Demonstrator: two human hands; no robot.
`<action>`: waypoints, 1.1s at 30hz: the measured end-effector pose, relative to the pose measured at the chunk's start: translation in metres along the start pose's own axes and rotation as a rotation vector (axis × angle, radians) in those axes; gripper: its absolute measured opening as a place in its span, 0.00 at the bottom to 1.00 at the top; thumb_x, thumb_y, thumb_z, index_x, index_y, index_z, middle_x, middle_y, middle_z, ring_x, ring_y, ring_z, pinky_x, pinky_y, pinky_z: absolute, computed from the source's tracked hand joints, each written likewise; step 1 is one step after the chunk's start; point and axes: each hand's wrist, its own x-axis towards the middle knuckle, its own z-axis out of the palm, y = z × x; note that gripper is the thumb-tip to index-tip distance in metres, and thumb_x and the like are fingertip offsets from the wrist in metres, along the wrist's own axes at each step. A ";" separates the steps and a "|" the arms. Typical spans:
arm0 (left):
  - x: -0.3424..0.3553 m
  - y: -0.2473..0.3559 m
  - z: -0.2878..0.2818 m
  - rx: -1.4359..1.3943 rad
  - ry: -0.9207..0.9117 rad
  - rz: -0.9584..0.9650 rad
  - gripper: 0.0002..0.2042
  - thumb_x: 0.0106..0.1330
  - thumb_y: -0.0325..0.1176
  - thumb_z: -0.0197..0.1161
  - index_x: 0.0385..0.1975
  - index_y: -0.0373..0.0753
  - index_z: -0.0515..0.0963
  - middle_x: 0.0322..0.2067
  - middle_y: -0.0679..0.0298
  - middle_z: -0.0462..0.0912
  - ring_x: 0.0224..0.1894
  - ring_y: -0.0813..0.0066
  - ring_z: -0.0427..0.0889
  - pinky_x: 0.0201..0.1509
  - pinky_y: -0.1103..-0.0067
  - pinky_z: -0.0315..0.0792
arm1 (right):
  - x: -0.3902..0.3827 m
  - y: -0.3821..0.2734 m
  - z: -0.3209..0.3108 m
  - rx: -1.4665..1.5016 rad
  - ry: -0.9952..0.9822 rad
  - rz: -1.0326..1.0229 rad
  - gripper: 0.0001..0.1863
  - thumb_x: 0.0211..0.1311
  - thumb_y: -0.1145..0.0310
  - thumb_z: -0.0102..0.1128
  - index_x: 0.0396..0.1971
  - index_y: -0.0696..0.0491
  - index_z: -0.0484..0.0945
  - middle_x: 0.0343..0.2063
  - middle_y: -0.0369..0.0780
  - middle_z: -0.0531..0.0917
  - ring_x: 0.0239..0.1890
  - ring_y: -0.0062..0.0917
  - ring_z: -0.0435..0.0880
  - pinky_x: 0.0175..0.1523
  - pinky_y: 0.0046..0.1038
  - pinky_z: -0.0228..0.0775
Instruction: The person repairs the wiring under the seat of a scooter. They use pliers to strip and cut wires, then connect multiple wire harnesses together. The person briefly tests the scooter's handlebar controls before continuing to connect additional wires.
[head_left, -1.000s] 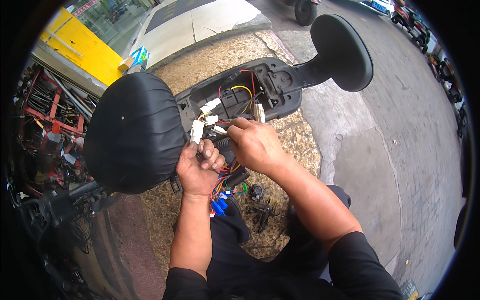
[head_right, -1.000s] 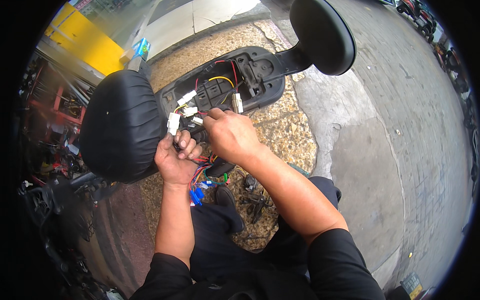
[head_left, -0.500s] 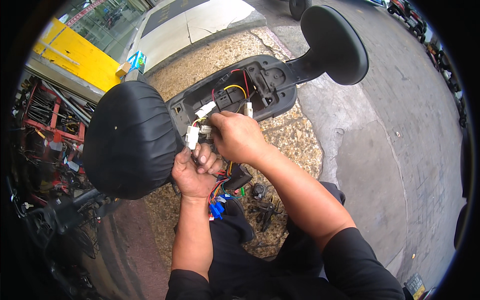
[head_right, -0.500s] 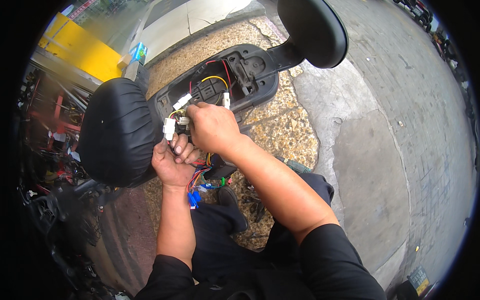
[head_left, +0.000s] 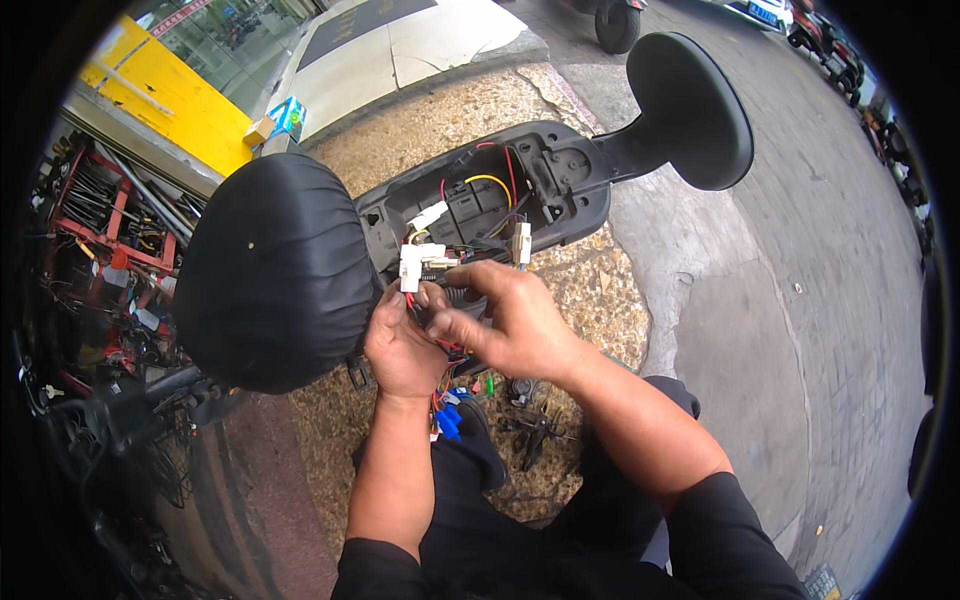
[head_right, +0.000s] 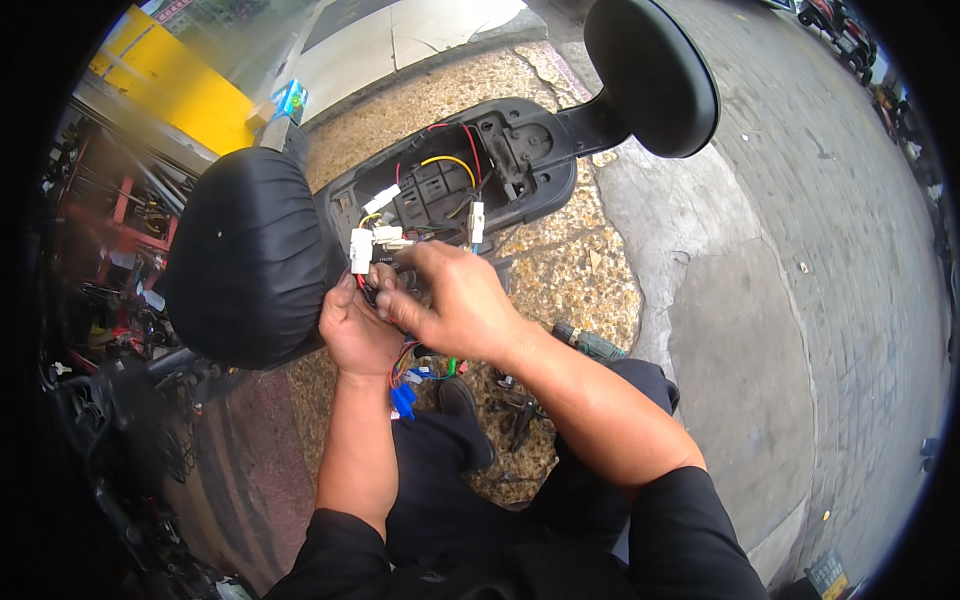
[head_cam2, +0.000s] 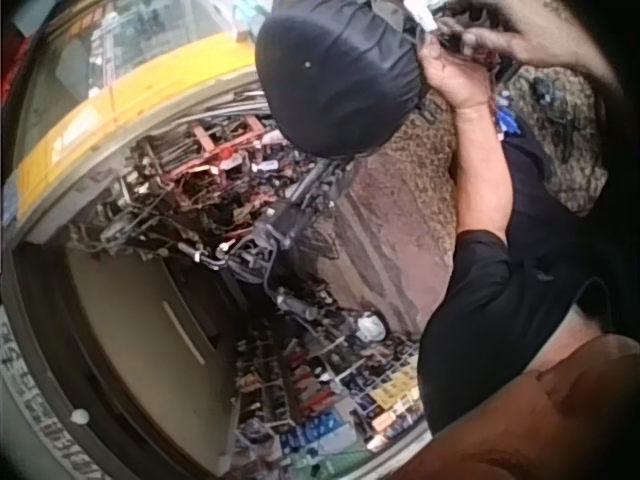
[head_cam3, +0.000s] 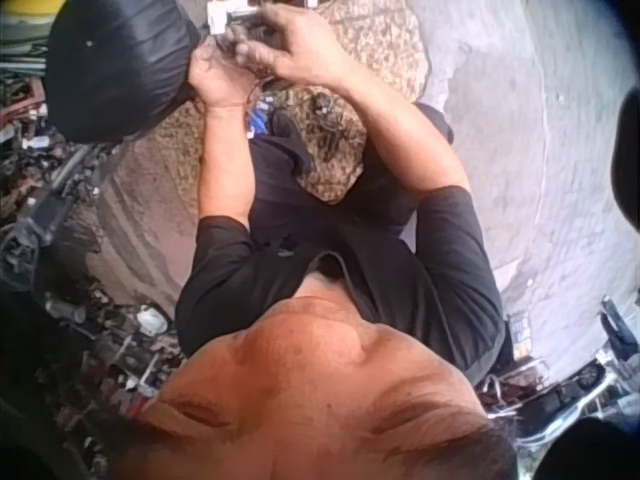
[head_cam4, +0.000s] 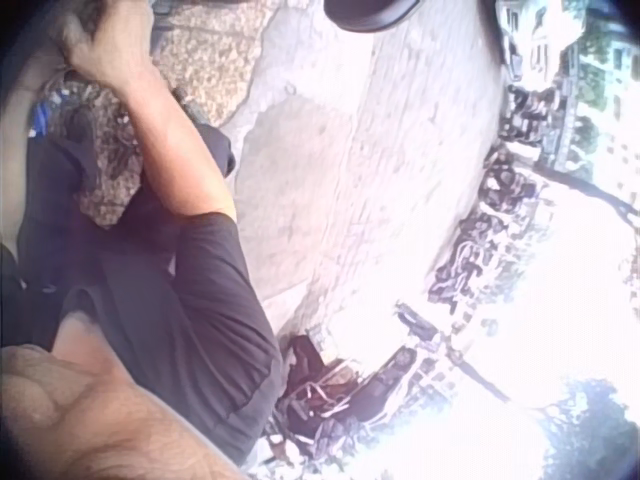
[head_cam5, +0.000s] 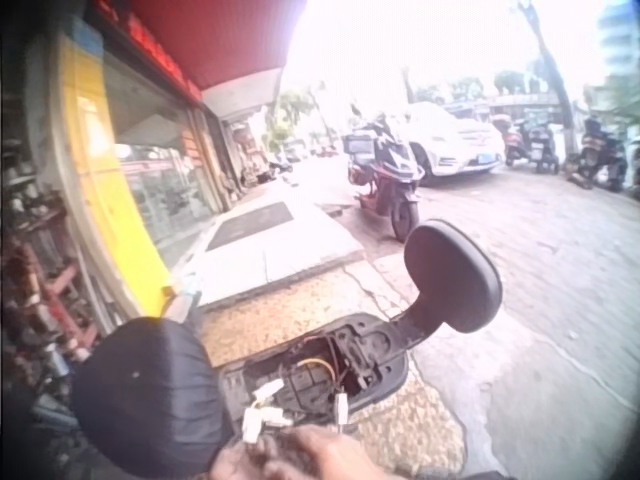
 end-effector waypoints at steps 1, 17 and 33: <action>0.001 -0.002 0.001 0.043 0.006 0.023 0.14 0.66 0.43 0.52 0.34 0.37 0.74 0.29 0.62 0.76 0.25 0.74 0.70 0.34 0.75 0.67 | -0.004 -0.003 0.006 -0.078 0.024 -0.133 0.25 0.53 0.63 0.69 0.48 0.63 0.77 0.37 0.50 0.84 0.44 0.46 0.84 0.49 0.42 0.76; 0.017 -0.003 0.011 1.254 0.276 0.436 0.11 0.65 0.24 0.57 0.45 0.29 0.78 0.42 0.57 0.82 0.38 0.71 0.83 0.44 0.77 0.76 | 0.006 0.017 -0.027 0.217 -0.116 0.344 0.16 0.62 0.77 0.56 0.49 0.64 0.77 0.29 0.38 0.83 0.30 0.17 0.79 0.35 0.23 0.71; 0.061 -0.008 0.011 1.113 0.465 0.142 0.15 0.59 0.38 0.69 0.40 0.35 0.85 0.32 0.53 0.88 0.33 0.62 0.86 0.42 0.72 0.76 | 0.029 -0.007 -0.030 0.436 -0.186 0.322 0.13 0.60 0.74 0.57 0.42 0.64 0.80 0.25 0.36 0.82 0.26 0.15 0.76 0.31 0.21 0.68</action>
